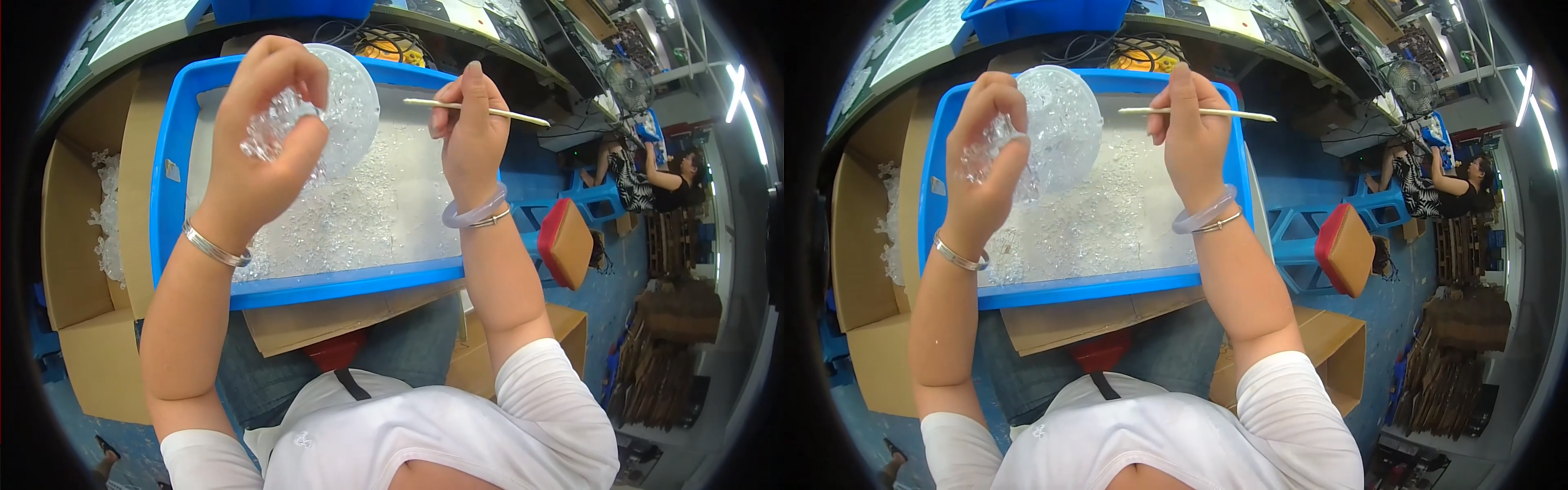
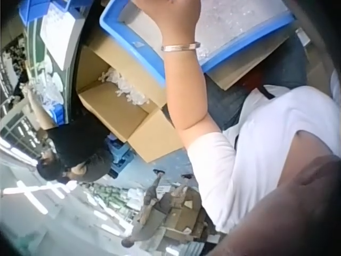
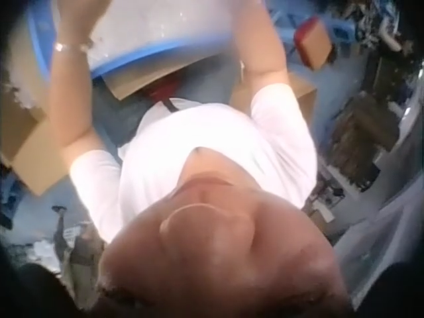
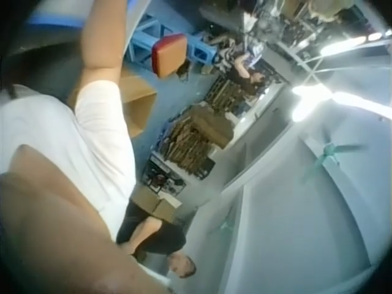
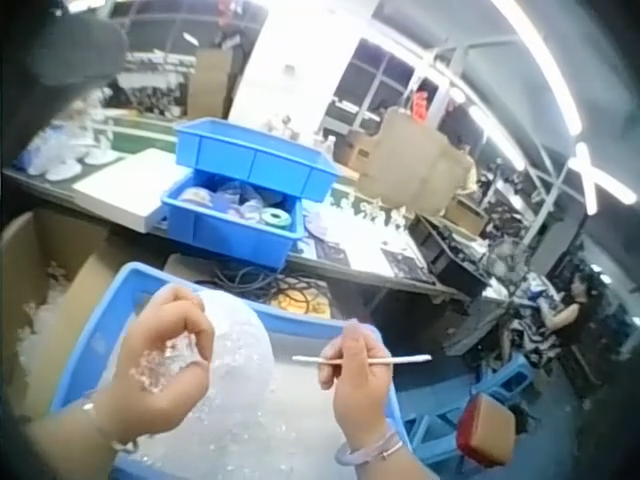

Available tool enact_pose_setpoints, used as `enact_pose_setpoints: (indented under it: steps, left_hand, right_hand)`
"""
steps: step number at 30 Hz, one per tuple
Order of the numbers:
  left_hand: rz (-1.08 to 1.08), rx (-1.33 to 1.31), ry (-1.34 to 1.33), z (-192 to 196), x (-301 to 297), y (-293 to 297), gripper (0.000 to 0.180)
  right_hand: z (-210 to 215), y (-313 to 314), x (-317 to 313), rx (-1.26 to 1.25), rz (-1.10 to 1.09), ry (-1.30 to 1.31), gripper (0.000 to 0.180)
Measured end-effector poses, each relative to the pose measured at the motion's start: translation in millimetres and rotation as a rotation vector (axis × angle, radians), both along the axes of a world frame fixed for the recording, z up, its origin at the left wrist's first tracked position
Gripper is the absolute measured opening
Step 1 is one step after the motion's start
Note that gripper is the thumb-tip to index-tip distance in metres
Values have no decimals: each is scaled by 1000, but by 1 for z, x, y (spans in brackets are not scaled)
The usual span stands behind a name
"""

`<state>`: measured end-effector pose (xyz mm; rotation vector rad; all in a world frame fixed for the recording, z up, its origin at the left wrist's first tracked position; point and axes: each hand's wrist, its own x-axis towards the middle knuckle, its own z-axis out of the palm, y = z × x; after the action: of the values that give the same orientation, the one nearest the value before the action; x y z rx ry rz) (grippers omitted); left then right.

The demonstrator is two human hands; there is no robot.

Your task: Assembling or cleaning a decorative round light fixture component by arranging small crystalline beads using a wooden tool.

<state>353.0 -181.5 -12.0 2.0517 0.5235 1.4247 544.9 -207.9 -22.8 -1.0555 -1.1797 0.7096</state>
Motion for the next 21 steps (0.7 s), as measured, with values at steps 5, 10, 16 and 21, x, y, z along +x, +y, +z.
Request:
enact_pose_setpoints:
  steps: [5, 10, 16, 21]
  left_hand:
    - [31, -82, -89, -5, 0, 4, 17]
    - [22, -98, -92, -4, 0, 2, 16]
    - [17, -107, -156, -3, -1, 3, 16]
    - [15, -146, -177, -3, -4, 3, 17]
  right_hand:
    - [-5, -1, -5, 36, 54, -113, 38]
    - [-7, -1, -8, 22, 92, -120, 35]
    - [-6, -2, -6, -19, 154, -210, 34]
    - [-5, -3, -7, -13, 115, -120, 34]
